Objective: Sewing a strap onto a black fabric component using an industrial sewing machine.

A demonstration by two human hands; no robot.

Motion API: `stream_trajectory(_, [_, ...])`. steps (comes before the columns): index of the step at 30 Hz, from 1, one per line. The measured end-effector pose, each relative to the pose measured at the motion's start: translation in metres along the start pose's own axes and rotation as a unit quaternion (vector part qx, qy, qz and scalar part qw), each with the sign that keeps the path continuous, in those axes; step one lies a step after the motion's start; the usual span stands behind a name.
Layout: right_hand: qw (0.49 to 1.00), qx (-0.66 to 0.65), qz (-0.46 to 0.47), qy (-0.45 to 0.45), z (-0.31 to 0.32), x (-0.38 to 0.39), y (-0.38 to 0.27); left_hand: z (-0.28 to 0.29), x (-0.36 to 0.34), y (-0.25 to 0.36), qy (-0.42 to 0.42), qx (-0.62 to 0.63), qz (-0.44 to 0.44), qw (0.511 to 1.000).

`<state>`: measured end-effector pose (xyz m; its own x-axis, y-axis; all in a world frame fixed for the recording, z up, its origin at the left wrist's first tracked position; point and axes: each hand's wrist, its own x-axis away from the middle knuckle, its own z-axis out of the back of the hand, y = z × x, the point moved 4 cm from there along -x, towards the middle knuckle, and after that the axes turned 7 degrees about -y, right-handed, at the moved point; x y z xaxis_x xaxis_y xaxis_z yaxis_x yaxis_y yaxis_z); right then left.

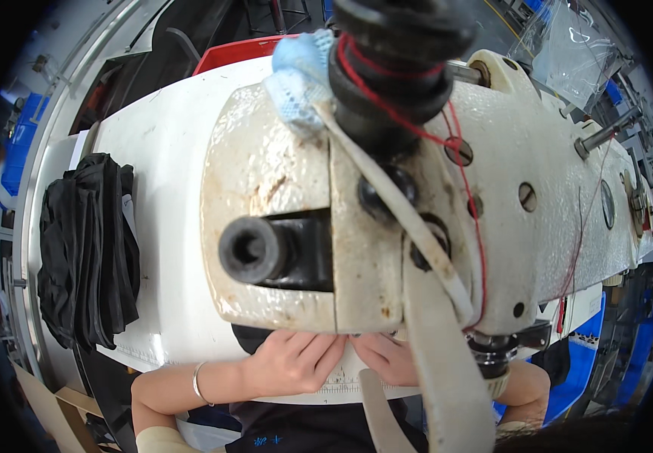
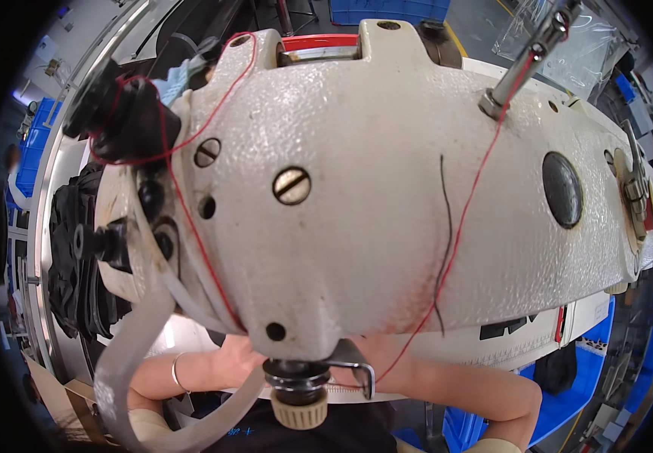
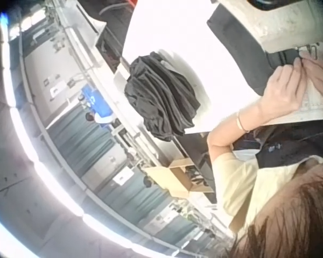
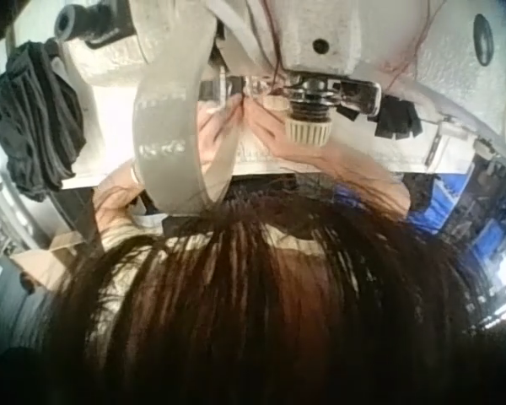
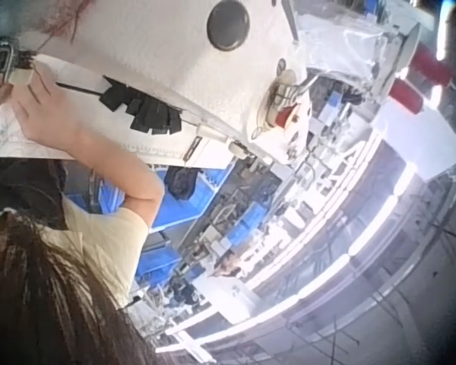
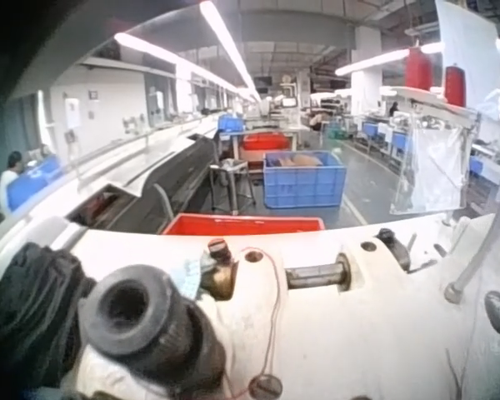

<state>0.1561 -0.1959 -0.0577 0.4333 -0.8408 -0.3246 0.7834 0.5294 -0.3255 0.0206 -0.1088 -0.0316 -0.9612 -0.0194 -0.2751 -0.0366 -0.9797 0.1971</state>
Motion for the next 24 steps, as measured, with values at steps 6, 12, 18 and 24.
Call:
stream_trajectory(6, [0.987,-0.057,-0.14,0.054,-0.03,0.005,0.029,0.002,-0.024,-0.035,-0.048,-0.378,-0.312,0.87])
stream_trajectory(12, [0.996,-0.015,-0.083,0.036,-0.019,-0.007,0.031,0.007,-0.007,-0.052,-0.061,-0.298,-0.233,0.924])
stream_trajectory(18, [0.998,0.059,-0.031,0.016,0.002,-0.014,0.03,0.023,0.027,-0.039,-0.056,-0.198,-0.152,0.967])
stream_trajectory(24, [0.987,0.013,-0.115,0.113,-0.016,-0.013,0.033,0.001,0.003,-0.035,-0.056,-0.093,-0.058,0.992])
